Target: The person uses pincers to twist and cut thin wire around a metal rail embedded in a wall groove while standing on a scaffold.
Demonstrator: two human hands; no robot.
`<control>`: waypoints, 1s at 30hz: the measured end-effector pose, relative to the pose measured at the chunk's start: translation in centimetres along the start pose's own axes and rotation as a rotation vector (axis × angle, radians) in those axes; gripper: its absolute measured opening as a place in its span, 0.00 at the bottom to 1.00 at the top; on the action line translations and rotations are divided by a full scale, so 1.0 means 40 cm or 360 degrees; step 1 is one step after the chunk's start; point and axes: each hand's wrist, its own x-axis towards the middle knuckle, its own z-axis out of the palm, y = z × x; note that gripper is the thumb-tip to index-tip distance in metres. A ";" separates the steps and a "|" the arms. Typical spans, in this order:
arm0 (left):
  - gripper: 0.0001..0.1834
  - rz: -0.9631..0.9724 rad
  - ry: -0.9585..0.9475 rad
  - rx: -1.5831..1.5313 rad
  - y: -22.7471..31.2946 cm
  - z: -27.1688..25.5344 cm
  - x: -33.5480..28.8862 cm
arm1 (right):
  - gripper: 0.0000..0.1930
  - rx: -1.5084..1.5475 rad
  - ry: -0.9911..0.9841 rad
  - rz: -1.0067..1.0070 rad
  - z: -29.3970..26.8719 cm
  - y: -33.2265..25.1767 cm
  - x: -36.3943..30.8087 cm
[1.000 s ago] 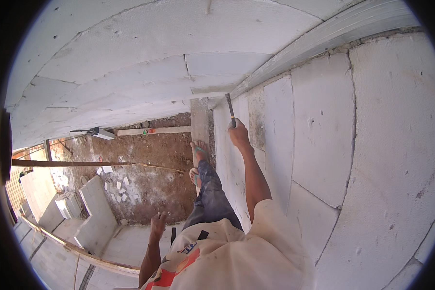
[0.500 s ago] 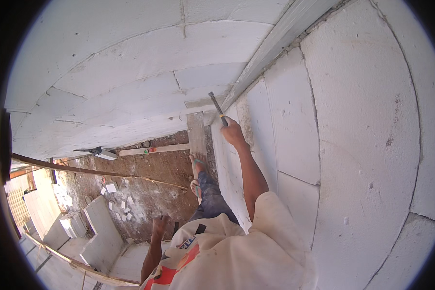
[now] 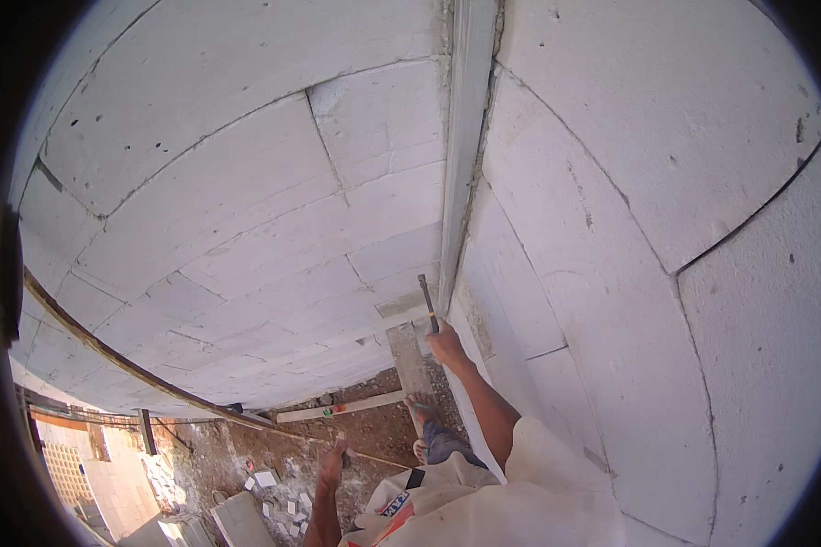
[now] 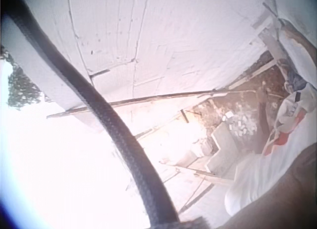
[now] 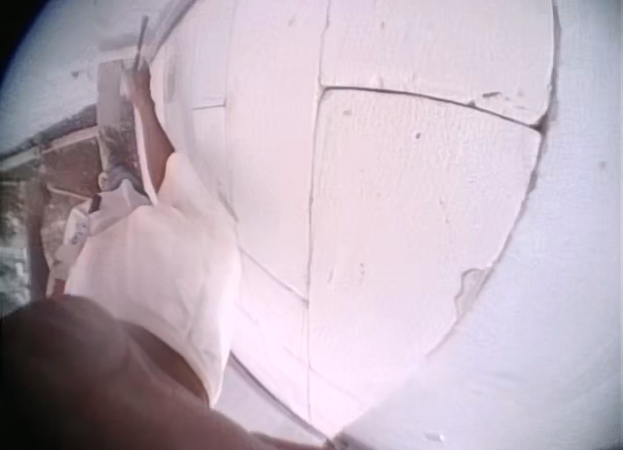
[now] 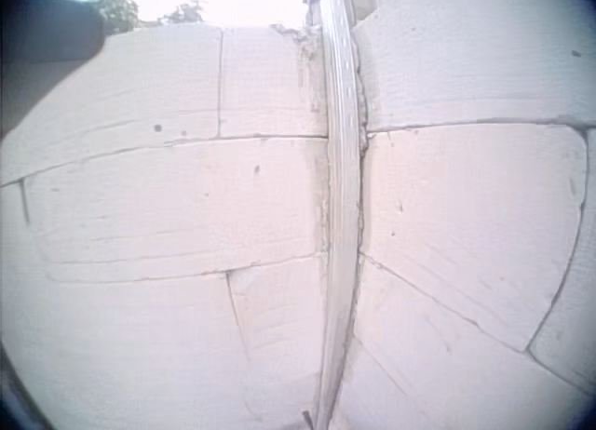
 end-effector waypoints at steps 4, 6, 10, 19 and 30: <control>0.28 0.0604 -0.0311 0.0192 0.584 0.096 0.017 | 0.21 -0.0475 -0.0053 -0.0339 -0.020 0.115 -0.168; 0.26 0.1159 -0.0521 0.0126 0.882 0.191 -0.028 | 0.27 -0.0596 -0.0157 -0.0263 -0.037 0.224 -0.198; 0.23 0.2095 -0.0573 0.0202 1.388 0.287 -0.235 | 0.31 -0.0789 -0.0217 -0.0148 -0.050 0.435 -0.228; 0.29 0.3315 0.0105 0.0402 2.139 0.536 -0.530 | 0.21 -0.0700 0.0291 -0.0431 -0.061 0.468 -0.377; 0.29 0.3412 0.0941 0.1033 2.528 0.706 -0.661 | 0.25 -0.0169 0.0266 -0.0762 -0.068 0.199 -0.338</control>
